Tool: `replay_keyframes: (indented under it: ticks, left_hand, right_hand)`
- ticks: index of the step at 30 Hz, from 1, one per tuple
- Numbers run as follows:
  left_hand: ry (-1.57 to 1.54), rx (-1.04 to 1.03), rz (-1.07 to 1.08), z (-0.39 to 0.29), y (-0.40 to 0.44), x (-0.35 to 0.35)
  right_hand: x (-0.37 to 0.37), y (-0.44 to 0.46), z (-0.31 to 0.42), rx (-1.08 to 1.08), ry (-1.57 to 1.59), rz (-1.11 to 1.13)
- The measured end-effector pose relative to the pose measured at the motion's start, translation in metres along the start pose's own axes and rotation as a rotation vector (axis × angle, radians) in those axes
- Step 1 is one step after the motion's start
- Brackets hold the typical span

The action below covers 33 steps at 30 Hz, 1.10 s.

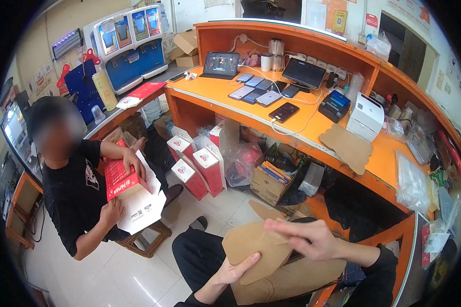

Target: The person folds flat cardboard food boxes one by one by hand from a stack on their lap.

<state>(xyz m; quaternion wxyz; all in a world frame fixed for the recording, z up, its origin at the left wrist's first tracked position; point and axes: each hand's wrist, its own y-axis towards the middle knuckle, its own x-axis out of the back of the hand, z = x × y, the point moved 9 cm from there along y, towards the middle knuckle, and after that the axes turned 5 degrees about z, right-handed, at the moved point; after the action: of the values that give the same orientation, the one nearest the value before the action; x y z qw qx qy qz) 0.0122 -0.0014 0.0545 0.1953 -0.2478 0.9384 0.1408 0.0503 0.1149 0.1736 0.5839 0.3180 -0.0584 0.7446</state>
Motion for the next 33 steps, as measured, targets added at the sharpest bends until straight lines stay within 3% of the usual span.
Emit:
replay_keyframes:
  ticks: [3,6,11,19,22,26,30,33]
  left_hand:
    - [0.102,-0.040,0.017,-0.008,-0.002,-0.006]
    - [0.115,-0.064,0.035,-0.009,-0.004,-0.011]
    - [0.231,-0.166,0.069,-0.031,0.000,-0.029]
    - [0.357,-0.202,0.092,-0.029,-0.001,-0.032]
    - [0.134,-0.129,-0.071,-0.012,-0.007,-0.011]
    - [-0.276,-0.115,-0.498,-0.011,-0.009,0.017]
    - [-0.241,-0.095,-0.544,-0.001,-0.006,0.013]
    - [-0.410,-0.096,-0.350,-0.005,0.003,0.006]
  right_hand:
    - [-0.002,0.001,-0.024,-0.191,0.233,-0.077]
    - [-0.010,0.003,-0.024,-0.088,0.126,0.046]
    - [-0.017,-0.004,-0.014,-0.360,0.209,0.213]
    - [-0.010,0.000,0.002,-0.014,-0.067,-0.032]
    - [-0.010,-0.003,0.012,0.107,-0.360,-0.154]
    - [-0.038,-0.011,0.030,0.332,-0.848,-0.177]
    - [-0.057,-0.012,0.023,0.409,-1.104,-0.081]
    - [-0.049,-0.018,0.022,0.446,-1.174,-0.109]
